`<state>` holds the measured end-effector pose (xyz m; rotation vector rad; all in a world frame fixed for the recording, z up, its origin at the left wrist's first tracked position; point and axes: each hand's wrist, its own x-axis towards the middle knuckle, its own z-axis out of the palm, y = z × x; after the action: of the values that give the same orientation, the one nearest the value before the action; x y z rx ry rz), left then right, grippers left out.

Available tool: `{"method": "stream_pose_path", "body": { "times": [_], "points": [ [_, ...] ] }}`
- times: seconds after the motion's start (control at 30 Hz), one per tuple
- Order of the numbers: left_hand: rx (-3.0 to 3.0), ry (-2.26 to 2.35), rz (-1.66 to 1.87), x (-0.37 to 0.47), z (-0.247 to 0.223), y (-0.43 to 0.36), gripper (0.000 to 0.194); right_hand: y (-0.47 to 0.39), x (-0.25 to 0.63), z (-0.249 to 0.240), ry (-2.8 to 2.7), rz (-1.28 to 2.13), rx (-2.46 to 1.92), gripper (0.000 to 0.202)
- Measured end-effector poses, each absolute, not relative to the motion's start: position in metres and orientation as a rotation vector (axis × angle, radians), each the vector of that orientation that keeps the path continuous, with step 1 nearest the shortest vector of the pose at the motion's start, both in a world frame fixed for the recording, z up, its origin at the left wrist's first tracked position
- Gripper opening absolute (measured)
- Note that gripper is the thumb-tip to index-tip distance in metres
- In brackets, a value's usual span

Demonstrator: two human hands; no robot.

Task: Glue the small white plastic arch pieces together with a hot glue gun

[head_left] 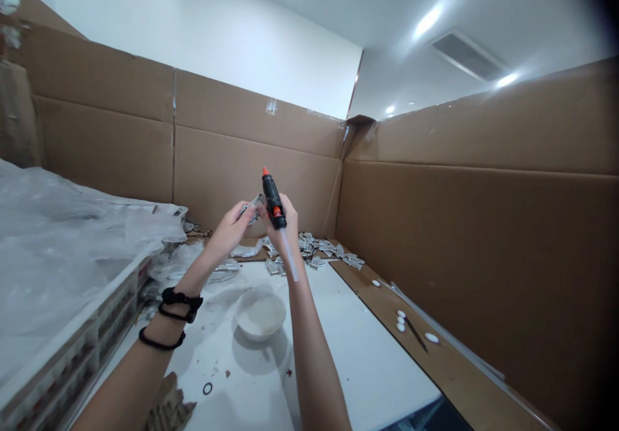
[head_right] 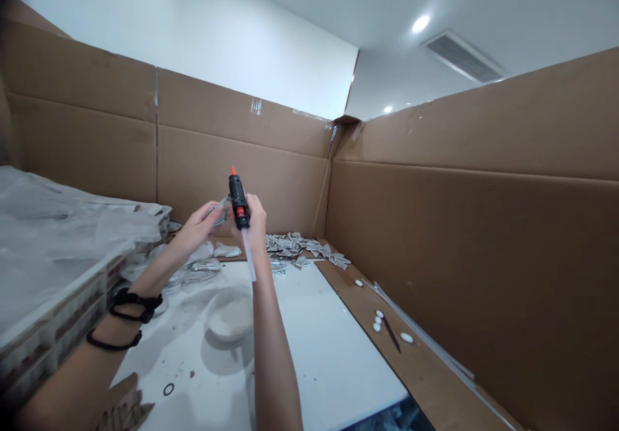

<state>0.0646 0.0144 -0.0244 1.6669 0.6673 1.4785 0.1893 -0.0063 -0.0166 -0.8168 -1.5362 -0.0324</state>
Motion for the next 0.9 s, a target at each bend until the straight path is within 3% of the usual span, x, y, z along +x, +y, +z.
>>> {"method": "stream_pose_path", "body": {
  "times": [0.23, 0.57, 0.9],
  "points": [
    [1.806, 0.529, 1.510, 0.066, -0.025, 0.012, 0.029, -0.016, 0.184, -0.012, -1.351, 0.003, -0.885, 0.025],
    [1.477, 0.705, 1.585, 0.066, -0.017, 0.002, 0.015, -0.038, 0.197, -0.009, -1.445, 0.317, -0.924, 0.043],
    [1.580, 0.739, 1.680, 0.062, -0.021, 0.008, 0.022, -0.033, 0.196, -0.011, -1.453, 0.265, -0.978, 0.046]
  ]
}}
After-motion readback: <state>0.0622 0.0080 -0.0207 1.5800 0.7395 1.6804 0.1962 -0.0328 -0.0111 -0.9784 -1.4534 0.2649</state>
